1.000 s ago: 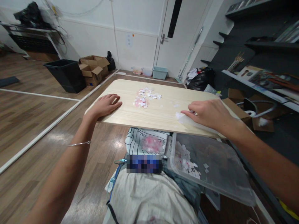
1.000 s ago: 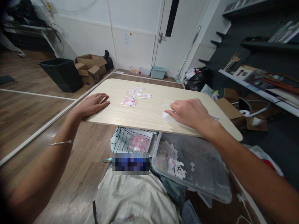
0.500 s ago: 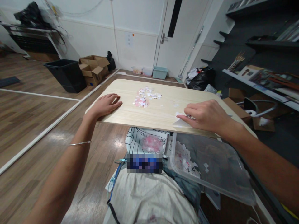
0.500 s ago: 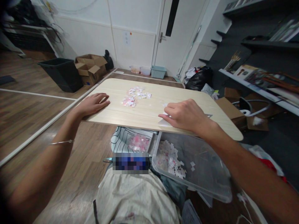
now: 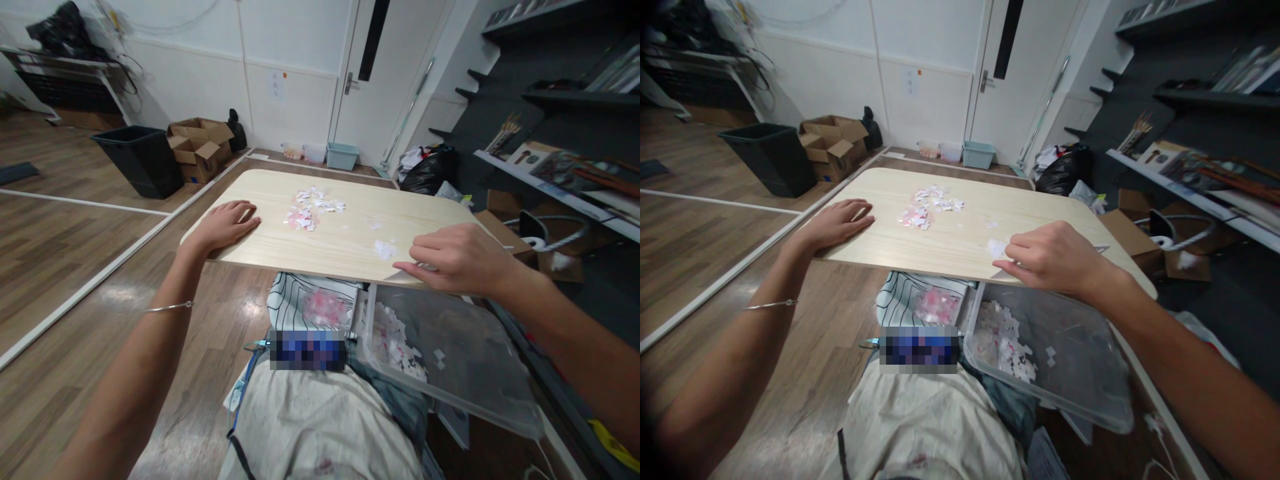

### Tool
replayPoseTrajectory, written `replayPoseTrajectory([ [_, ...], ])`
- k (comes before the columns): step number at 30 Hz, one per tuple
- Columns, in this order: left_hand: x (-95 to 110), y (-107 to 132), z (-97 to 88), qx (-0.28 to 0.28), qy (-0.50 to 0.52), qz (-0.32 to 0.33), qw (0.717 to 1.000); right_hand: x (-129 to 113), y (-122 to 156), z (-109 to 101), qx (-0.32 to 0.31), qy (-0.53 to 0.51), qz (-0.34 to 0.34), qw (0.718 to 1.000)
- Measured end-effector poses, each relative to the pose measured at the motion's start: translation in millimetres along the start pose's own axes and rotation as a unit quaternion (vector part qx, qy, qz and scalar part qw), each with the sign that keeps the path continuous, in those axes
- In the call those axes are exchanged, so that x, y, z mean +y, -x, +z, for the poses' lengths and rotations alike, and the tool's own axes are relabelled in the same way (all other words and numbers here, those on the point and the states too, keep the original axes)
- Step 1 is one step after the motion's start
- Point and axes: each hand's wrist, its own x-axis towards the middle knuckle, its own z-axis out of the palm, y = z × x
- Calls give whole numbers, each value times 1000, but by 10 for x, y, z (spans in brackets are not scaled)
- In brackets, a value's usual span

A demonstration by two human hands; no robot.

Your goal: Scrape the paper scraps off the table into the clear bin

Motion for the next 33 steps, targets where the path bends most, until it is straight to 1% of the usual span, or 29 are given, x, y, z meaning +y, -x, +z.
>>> replayPoseTrajectory([
  [3, 14, 2, -8, -5, 1, -1, 1000, 25, -17, 16, 16, 26, 21, 999],
  [6, 31, 6, -12, -4, 0, -5, 1000, 17, -114, 75, 3, 36, 53, 998],
  [8, 43, 11, -13, 2, 0, -8, 1000, -2, -185, 111, -17, 36, 85, 996],
  [11, 54, 18, -17, 3, 4, -6, 1000, -22, -234, 120, -67, 35, 118, 990],
  [14, 61, 19, -24, 0, 5, -8, 1000, -8, -186, 78, -104, 17, 111, 988],
  [16, 64, 18, -29, -2, 3, -9, 1000, 16, -126, 47, -104, 8, 100, 990],
  [18, 67, 19, -32, -3, 2, -8, 1000, 44, -81, 39, -88, 11, 110, 990],
  [21, 68, 24, -33, -2, 1, -6, 1000, 81, -84, 84, -69, 35, 178, 981],
  [24, 65, 27, -27, -1, 1, -4, 1000, 108, -142, 159, -79, 56, 235, 967],
  [26, 61, 27, -21, 2, 1, -2, 1000, 117, -164, 192, -99, 56, 235, 965],
  [28, 58, 25, -18, 6, 0, -3, 1000, 117, -147, 195, -113, 48, 213, 969],
  [33, 48, 21, -28, -5, 1, -4, 1000, 99, 29, 102, -104, -3, 161, 981],
])
